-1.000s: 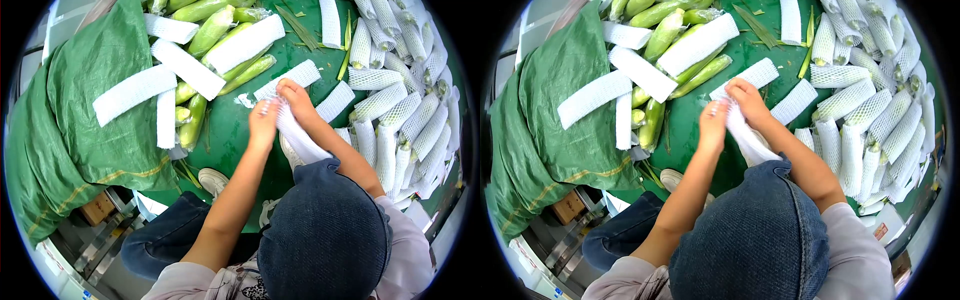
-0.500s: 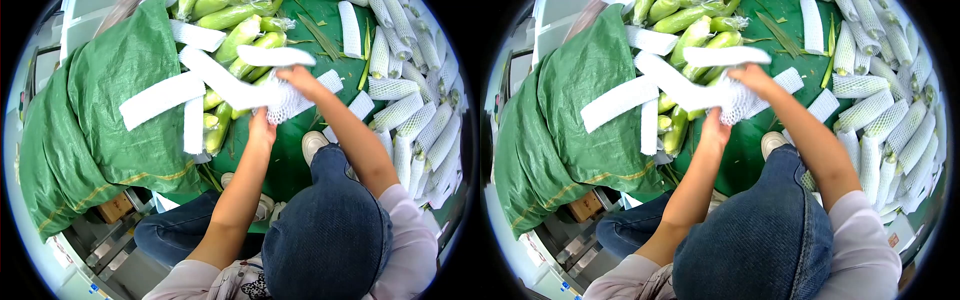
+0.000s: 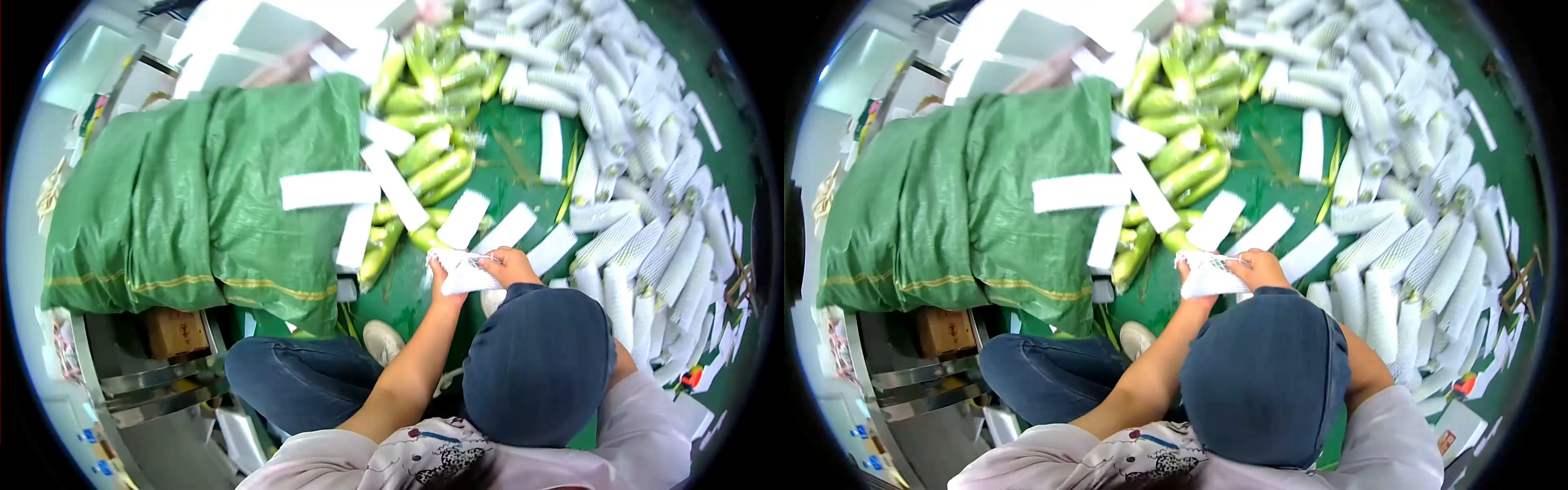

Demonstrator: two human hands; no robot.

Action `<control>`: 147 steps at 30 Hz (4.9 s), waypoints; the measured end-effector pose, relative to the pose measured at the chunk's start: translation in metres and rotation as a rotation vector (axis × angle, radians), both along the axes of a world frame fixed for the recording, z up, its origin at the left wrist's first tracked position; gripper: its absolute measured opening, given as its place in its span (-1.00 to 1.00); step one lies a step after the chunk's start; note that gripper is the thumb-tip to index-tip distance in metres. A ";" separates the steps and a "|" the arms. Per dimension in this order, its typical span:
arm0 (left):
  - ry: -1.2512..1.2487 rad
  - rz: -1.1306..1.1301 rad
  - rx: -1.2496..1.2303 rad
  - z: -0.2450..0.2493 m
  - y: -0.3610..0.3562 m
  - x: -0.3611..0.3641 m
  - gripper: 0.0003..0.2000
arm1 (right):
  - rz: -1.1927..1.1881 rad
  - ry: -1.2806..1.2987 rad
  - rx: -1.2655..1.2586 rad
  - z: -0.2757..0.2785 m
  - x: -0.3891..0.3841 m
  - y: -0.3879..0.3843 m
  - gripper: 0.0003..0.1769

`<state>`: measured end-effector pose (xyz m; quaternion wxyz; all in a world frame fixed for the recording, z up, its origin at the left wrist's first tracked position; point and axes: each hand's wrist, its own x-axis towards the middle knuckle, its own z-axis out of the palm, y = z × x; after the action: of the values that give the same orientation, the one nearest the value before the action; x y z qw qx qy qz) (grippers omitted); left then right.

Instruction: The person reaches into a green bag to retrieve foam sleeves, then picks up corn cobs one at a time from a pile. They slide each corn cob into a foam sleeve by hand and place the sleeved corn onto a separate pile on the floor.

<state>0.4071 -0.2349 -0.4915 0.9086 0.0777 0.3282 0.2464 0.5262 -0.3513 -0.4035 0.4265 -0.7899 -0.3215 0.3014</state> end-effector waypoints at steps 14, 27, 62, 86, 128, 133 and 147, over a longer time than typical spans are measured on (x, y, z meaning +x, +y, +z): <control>-0.646 0.320 0.749 0.389 0.040 -0.035 -0.46 | 0.568 -0.483 0.046 0.451 -0.032 0.009 -0.38; 0.120 -0.366 0.728 0.274 -0.137 -0.224 -0.46 | 0.000 -0.351 0.629 0.253 -0.168 -0.087 -0.90; 0.496 -0.650 0.554 0.137 -0.017 -0.087 -0.80 | -0.577 -1.012 -0.380 0.062 0.083 -0.221 -0.38; 0.349 -0.112 0.946 0.180 0.068 -0.076 -0.58 | -0.047 0.896 0.040 0.087 0.017 0.047 -0.76; 0.665 0.355 0.252 0.063 0.069 -0.182 -0.43 | 0.370 -0.173 -0.054 0.067 -0.102 0.128 -0.27; 0.425 -0.429 0.910 0.180 0.017 -0.131 -0.60 | 0.351 0.289 0.163 0.131 -0.103 0.036 -0.46; 0.203 -0.402 0.096 0.218 -0.093 -0.144 -0.42 | 0.280 -0.086 -0.163 0.063 -0.111 -0.071 -0.75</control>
<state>0.2631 -0.3283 -0.2734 0.8969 0.2091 0.3839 0.0666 0.4148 -0.4221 -0.3408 0.3009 -0.7814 -0.4207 0.3490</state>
